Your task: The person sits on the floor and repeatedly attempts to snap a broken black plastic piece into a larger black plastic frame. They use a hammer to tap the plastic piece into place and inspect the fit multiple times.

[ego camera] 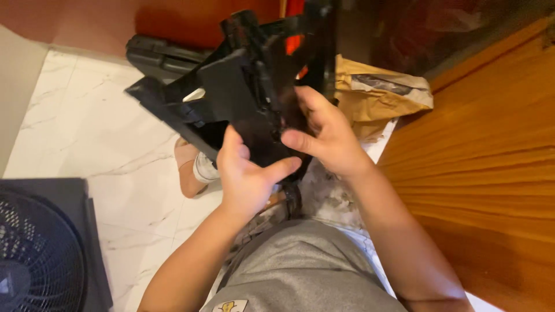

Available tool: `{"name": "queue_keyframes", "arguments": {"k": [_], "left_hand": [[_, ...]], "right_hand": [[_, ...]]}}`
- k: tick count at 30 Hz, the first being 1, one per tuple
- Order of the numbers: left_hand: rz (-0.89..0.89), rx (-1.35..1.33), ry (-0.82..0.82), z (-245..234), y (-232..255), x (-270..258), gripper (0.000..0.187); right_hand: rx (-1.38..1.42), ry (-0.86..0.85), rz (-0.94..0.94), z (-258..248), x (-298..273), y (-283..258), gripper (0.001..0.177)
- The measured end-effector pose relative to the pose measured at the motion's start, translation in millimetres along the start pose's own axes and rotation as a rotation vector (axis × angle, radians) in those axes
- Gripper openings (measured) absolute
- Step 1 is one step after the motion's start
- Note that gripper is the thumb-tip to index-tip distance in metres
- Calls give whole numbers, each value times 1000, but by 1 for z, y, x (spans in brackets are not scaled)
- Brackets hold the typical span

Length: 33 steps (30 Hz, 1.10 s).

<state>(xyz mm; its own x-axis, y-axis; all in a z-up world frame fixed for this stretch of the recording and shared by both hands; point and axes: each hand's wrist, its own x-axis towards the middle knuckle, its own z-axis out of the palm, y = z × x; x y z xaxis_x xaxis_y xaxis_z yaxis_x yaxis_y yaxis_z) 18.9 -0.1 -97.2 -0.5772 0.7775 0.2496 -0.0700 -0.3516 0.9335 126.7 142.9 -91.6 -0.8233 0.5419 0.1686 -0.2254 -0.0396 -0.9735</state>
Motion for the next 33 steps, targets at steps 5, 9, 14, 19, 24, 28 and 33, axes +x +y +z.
{"name": "queue_keyframes", "arguments": {"k": [5, 9, 14, 19, 24, 28, 33], "left_hand": [[-87, 280, -94, -8, 10, 0, 75], [112, 337, -223, -11, 16, 8, 89], [92, 402, -226, -12, 21, 15, 85], [101, 393, -191, -12, 22, 15, 80], [11, 118, -175, -14, 26, 17, 63], [-60, -20, -180, -14, 27, 20, 54], [59, 95, -117, -5, 24, 19, 57]], "right_hand": [[186, -138, 207, -22, -6, 2, 56], [168, -6, 107, -18, -9, 3, 59], [-65, 113, -18, 2, -10, 3, 43], [-193, 182, 4, 14, -6, -6, 38], [-220, 154, 75, 15, 0, -17, 39], [-147, 111, 131, 9, -1, -17, 45], [-139, 128, 219, 4, -5, -10, 40]]}}
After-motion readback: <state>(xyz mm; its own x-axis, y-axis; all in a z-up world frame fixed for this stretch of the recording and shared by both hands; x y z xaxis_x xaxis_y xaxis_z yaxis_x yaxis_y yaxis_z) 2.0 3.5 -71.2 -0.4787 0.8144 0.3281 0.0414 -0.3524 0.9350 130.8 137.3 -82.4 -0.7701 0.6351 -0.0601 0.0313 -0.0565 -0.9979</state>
